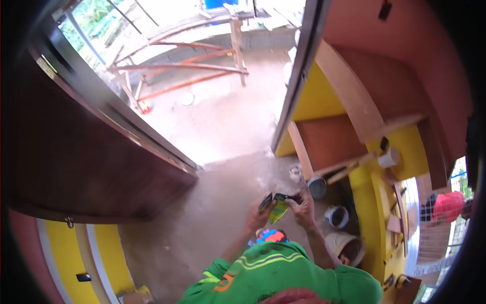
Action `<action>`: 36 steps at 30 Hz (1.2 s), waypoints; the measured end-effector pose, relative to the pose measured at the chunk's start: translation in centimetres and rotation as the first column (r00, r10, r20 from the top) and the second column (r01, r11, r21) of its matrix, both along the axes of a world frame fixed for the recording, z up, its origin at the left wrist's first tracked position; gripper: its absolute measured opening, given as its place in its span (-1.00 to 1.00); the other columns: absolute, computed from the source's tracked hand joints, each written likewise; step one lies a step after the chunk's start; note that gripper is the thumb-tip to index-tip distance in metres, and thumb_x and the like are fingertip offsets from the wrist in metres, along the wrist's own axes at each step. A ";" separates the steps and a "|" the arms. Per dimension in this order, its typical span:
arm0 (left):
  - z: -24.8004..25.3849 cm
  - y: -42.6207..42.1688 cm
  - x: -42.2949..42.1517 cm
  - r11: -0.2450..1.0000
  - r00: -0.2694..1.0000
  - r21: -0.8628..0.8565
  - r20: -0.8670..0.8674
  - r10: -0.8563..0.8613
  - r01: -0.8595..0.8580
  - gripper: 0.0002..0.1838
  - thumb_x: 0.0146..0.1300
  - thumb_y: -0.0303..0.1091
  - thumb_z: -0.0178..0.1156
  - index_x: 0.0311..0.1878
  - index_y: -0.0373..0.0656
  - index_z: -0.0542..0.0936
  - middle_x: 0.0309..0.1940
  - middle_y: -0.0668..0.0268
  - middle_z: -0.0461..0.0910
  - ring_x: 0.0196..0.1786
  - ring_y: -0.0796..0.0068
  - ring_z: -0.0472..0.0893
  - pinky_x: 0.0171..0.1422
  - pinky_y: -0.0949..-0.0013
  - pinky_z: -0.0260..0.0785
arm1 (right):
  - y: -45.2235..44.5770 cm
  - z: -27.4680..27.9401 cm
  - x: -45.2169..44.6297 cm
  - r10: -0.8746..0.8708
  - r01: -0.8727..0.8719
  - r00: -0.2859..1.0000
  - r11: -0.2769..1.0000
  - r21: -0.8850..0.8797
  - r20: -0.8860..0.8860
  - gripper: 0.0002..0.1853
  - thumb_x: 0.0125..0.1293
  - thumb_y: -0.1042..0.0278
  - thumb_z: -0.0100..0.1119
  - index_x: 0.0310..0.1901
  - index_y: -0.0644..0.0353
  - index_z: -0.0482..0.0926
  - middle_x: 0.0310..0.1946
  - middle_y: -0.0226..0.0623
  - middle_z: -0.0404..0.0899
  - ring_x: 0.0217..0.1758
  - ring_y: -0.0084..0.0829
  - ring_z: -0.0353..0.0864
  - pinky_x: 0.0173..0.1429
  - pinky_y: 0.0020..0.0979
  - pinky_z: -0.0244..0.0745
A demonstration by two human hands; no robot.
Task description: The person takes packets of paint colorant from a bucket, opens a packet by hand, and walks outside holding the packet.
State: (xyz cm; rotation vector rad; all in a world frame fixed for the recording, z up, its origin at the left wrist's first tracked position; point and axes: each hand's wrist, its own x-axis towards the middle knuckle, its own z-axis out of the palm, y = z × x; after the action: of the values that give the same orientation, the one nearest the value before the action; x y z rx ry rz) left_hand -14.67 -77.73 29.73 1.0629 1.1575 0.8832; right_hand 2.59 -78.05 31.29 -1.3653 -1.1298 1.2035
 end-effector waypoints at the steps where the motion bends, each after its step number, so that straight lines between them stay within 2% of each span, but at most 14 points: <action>1: 0.4 2.2 -1.6 0.994 0.999 0.098 -0.003 0.048 -0.048 -0.79 0.35 -0.31 0.22 -0.09 -0.26 0.60 -0.37 0.27 0.62 -0.29 0.63 0.51 -0.20 0.37 0.43 | 2.4 1.4 -2.1 -0.001 0.011 0.993 0.997 0.082 -0.115 -0.06 0.11 0.74 0.19 0.51 0.15 -0.02 -0.44 -0.49 0.46 -0.38 -0.67 0.45 -0.19 -0.60 0.42; 4: 2.5 7.3 -5.4 0.962 0.982 0.197 0.021 0.189 -0.189 -0.79 0.35 -0.34 0.22 -0.06 -0.26 0.61 -0.36 0.27 0.64 -0.28 0.64 0.53 -0.19 0.39 0.43 | 10.0 4.2 -6.6 0.059 -0.042 0.991 0.989 0.142 -0.117 -0.06 0.10 0.77 0.14 0.52 0.13 -0.04 -0.42 -0.43 0.51 -0.33 -0.61 0.55 -0.15 -0.55 0.49; 10: 3.2 20.2 -12.1 0.898 0.963 0.382 -0.063 0.261 -0.218 -0.74 0.37 -0.34 0.20 0.04 -0.26 0.58 -0.22 0.19 0.68 -0.19 0.54 0.62 -0.15 0.36 0.45 | 25.0 5.5 -15.0 0.133 -0.060 0.925 0.976 0.208 -0.357 -0.01 0.15 0.70 0.20 0.53 0.15 -0.18 -0.44 -0.40 0.53 -0.32 -0.60 0.61 -0.22 -0.54 0.55; 11: 3.0 22.7 -13.3 0.879 0.967 0.430 -0.051 0.251 -0.206 -0.76 0.36 -0.35 0.19 0.02 -0.25 0.57 -0.25 0.13 0.67 -0.18 0.42 0.66 -0.16 0.31 0.45 | 27.6 5.1 -16.3 0.128 -0.053 0.930 0.974 0.218 -0.345 -0.01 0.15 0.69 0.21 0.53 0.16 -0.19 -0.44 -0.39 0.53 -0.32 -0.59 0.61 -0.23 -0.54 0.56; 14: 3.6 30.2 -17.4 0.887 0.953 0.443 -0.191 0.234 -0.129 -0.78 0.31 -0.39 0.22 -0.03 -0.26 0.58 -0.26 0.22 0.66 -0.21 0.52 0.62 -0.16 0.39 0.47 | 34.4 6.2 -19.9 0.125 -0.055 0.930 0.977 0.205 -0.345 0.01 0.17 0.67 0.20 0.53 0.15 -0.25 -0.37 -0.30 0.58 -0.31 -0.54 0.63 -0.20 -0.51 0.57; 16: 4.5 36.1 -18.8 0.857 0.947 0.509 -0.229 0.224 -0.079 -0.82 0.30 -0.42 0.20 -0.08 -0.25 0.58 -0.34 0.10 0.62 -0.29 0.35 0.65 -0.24 0.32 0.45 | 39.3 7.3 -21.4 0.082 -0.007 0.936 0.977 0.215 -0.341 0.01 0.17 0.69 0.18 0.53 0.14 -0.26 -0.33 -0.28 0.60 -0.28 -0.51 0.65 -0.18 -0.50 0.58; 18: 4.2 41.8 -19.4 0.799 0.940 0.600 -0.284 0.187 0.022 -0.83 0.31 -0.41 0.17 -0.09 -0.26 0.59 -0.36 0.08 0.61 -0.28 0.34 0.65 -0.24 0.30 0.45 | 43.6 9.0 -22.0 -0.010 0.089 0.938 0.973 0.211 -0.347 -0.01 0.17 0.70 0.16 0.53 0.16 -0.24 -0.33 -0.33 0.56 -0.26 -0.55 0.62 -0.14 -0.51 0.56; 21: 4.8 48.7 -19.8 0.858 0.917 0.487 -0.396 0.049 0.164 -0.82 0.33 -0.43 0.15 -0.07 -0.26 0.60 -0.31 0.12 0.65 -0.25 0.43 0.64 -0.21 0.32 0.44 | 48.5 9.6 -22.5 -0.156 0.227 0.941 0.949 0.219 -0.299 -0.05 0.18 0.70 0.15 0.52 0.21 -0.19 -0.38 -0.43 0.49 -0.31 -0.65 0.52 -0.11 -0.57 0.48; 24: 4.6 54.8 -19.4 0.881 0.996 0.468 -0.085 -0.031 0.067 -0.75 0.33 -0.20 0.21 -0.18 -0.23 0.60 -0.44 0.11 0.59 -0.40 0.21 0.58 -0.27 0.23 0.39 | 53.6 8.9 -22.3 -0.220 0.271 0.948 0.937 0.219 -0.232 -0.05 0.18 0.71 0.16 0.52 0.20 -0.17 -0.38 -0.44 0.48 -0.32 -0.66 0.50 -0.10 -0.59 0.46; 25: 4.3 56.6 -19.3 0.891 0.999 0.453 0.025 -0.025 0.011 -0.76 0.33 -0.23 0.22 -0.13 -0.22 0.64 -0.42 0.19 0.62 -0.37 0.41 0.57 -0.24 0.30 0.39 | 55.5 8.5 -22.4 -0.212 0.266 0.948 0.937 0.227 -0.237 -0.06 0.18 0.69 0.18 0.52 0.21 -0.14 -0.37 -0.46 0.47 -0.30 -0.67 0.48 -0.07 -0.62 0.43; 28: 0.9 62.2 -19.4 0.930 0.996 0.368 0.082 -0.035 0.002 -0.77 0.34 -0.26 0.21 -0.07 -0.20 0.64 -0.37 0.24 0.65 -0.29 0.56 0.56 -0.21 0.34 0.40 | 61.3 7.1 -23.0 -0.217 0.286 0.925 0.938 0.197 -0.311 -0.07 0.18 0.66 0.22 0.52 0.20 -0.10 -0.36 -0.48 0.45 -0.28 -0.67 0.47 -0.05 -0.62 0.41; 29: 3.5 64.0 -19.9 0.966 0.998 0.247 -0.019 -0.067 0.070 -0.76 0.37 -0.27 0.19 -0.04 -0.22 0.63 -0.35 0.29 0.66 -0.25 0.60 0.55 -0.17 0.36 0.41 | 63.2 6.5 -23.0 -0.218 0.288 0.925 0.937 0.199 -0.313 -0.07 0.18 0.65 0.23 0.52 0.19 -0.09 -0.36 -0.48 0.45 -0.27 -0.67 0.47 -0.06 -0.62 0.40; 32: 3.2 70.9 -18.6 0.953 0.999 0.301 0.035 0.015 -0.025 -0.73 0.38 -0.26 0.18 -0.01 -0.24 0.62 -0.30 0.32 0.66 -0.21 0.57 0.55 -0.11 0.36 0.43 | 70.3 5.2 -22.1 -0.217 0.294 0.923 0.930 0.220 -0.317 -0.08 0.18 0.65 0.25 0.52 0.17 -0.06 -0.36 -0.50 0.44 -0.27 -0.67 0.45 -0.07 -0.62 0.39; 36: 2.2 81.8 -15.6 0.931 0.998 0.361 -0.006 -0.055 0.054 -0.71 0.40 -0.25 0.15 0.06 -0.22 0.60 -0.20 0.30 0.66 -0.14 0.55 0.57 -0.02 0.37 0.42 | 80.8 5.8 -19.0 -0.234 0.323 0.914 0.914 0.246 -0.332 -0.06 0.17 0.66 0.26 0.52 0.14 -0.06 -0.40 -0.51 0.45 -0.32 -0.68 0.46 -0.13 -0.63 0.42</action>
State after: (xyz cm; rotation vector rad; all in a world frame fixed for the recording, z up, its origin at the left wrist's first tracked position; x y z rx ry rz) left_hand -30.31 4.07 31.94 1.3845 0.9760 1.0804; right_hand -16.38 2.75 37.07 -1.0346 -0.8265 0.9444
